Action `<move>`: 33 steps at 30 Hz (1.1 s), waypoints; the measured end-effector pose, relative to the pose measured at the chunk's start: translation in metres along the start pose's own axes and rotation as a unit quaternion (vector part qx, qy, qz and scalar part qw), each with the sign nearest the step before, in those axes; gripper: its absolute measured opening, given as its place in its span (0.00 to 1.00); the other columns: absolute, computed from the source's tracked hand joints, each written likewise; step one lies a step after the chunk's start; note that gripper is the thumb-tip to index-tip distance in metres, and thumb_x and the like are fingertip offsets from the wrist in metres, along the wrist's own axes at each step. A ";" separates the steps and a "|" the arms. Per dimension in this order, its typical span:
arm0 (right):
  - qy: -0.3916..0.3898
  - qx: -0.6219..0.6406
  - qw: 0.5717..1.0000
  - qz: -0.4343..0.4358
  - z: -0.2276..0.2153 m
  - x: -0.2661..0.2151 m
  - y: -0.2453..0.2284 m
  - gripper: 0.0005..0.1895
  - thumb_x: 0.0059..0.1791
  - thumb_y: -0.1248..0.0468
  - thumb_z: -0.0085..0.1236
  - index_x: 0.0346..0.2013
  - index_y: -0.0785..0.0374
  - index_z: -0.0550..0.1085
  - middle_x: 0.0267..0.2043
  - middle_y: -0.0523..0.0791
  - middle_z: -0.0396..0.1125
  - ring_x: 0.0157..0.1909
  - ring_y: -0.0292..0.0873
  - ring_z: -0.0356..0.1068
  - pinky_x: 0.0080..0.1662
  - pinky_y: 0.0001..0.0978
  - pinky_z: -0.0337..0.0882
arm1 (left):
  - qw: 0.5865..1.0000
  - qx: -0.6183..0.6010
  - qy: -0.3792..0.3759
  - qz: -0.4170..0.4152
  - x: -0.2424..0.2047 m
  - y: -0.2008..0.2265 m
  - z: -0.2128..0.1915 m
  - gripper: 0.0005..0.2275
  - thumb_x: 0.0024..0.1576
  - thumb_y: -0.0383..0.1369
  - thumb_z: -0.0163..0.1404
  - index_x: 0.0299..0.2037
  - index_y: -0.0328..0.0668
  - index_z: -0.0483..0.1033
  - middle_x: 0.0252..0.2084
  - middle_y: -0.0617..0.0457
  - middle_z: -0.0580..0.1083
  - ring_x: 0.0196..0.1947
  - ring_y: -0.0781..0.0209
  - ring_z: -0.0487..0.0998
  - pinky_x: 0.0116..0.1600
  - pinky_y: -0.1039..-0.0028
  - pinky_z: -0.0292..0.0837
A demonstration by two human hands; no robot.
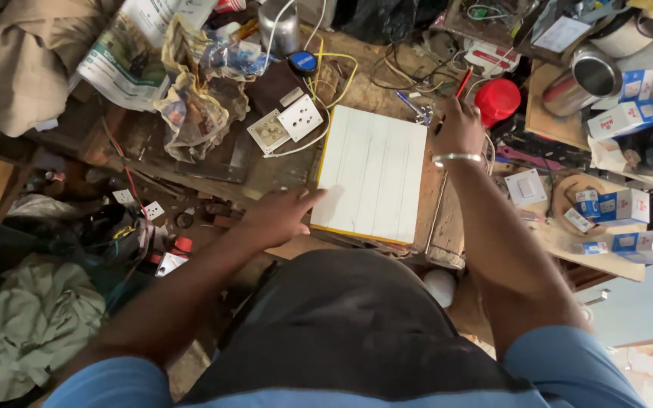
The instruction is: Marking lines on a board and assembling electrical switch sockets onto a panel.
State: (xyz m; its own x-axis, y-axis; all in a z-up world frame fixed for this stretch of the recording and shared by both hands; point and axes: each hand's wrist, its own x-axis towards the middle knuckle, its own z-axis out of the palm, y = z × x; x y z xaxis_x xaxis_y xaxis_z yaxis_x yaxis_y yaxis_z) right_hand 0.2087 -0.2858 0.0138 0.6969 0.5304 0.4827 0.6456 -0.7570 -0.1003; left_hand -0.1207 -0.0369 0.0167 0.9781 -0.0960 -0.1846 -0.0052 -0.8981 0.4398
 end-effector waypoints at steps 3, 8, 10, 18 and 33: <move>-0.037 0.077 0.993 0.077 -0.021 -0.035 -0.023 0.07 0.51 0.65 0.56 0.43 0.59 0.74 0.39 0.49 0.72 0.43 0.55 0.73 0.32 0.48 0.75 | 1.000 0.025 0.010 0.013 -0.001 -0.002 -0.006 0.42 0.50 0.39 0.63 0.74 0.56 0.51 0.67 0.39 0.65 0.58 0.38 0.73 0.59 0.53 0.70; -0.060 0.149 0.980 0.120 -0.046 -0.149 -0.032 0.14 0.52 0.61 0.55 0.51 0.60 0.73 0.33 0.51 0.70 0.35 0.51 0.73 0.36 0.46 0.72 | 0.999 0.026 0.025 0.020 0.015 -0.013 0.002 0.42 0.48 0.39 0.65 0.73 0.59 0.53 0.60 0.39 0.71 0.50 0.39 0.78 0.51 0.54 0.75; -0.055 0.191 0.969 0.149 -0.058 -0.180 -0.042 0.16 0.51 0.60 0.55 0.52 0.61 0.73 0.34 0.51 0.71 0.33 0.50 0.74 0.36 0.45 0.73 | 0.999 0.016 0.030 0.030 0.022 -0.011 0.005 0.43 0.47 0.39 0.65 0.73 0.59 0.53 0.56 0.39 0.74 0.47 0.40 0.80 0.48 0.55 0.77; -0.062 0.346 0.889 0.293 -0.063 -0.221 -0.040 0.14 0.53 0.63 0.58 0.53 0.64 0.75 0.35 0.48 0.74 0.32 0.37 0.75 0.34 0.29 0.73 | 0.984 -0.126 -0.118 0.041 0.033 0.026 0.020 0.37 0.56 0.41 0.58 0.76 0.66 0.53 0.47 0.43 0.80 0.40 0.46 0.84 0.47 0.59 0.81; 0.016 0.373 0.873 0.313 -0.086 -0.242 -0.041 0.20 0.51 0.70 0.55 0.58 0.70 0.68 0.52 0.51 0.71 0.47 0.41 0.78 0.44 0.29 0.76 | 0.985 0.121 0.108 0.055 0.119 -0.014 -0.032 0.45 0.42 0.46 0.69 0.72 0.55 0.59 0.68 0.38 0.61 0.62 0.33 0.66 0.63 0.46 0.62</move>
State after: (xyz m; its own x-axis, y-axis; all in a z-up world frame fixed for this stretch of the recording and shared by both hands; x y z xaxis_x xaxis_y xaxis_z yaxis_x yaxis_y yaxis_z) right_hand -0.0134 -0.4159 -0.0243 0.9850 0.0814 0.1519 0.1722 -0.4301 -0.8862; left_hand 0.0020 -0.0218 0.0165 0.9903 -0.1281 0.0544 -0.1370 -0.9659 0.2197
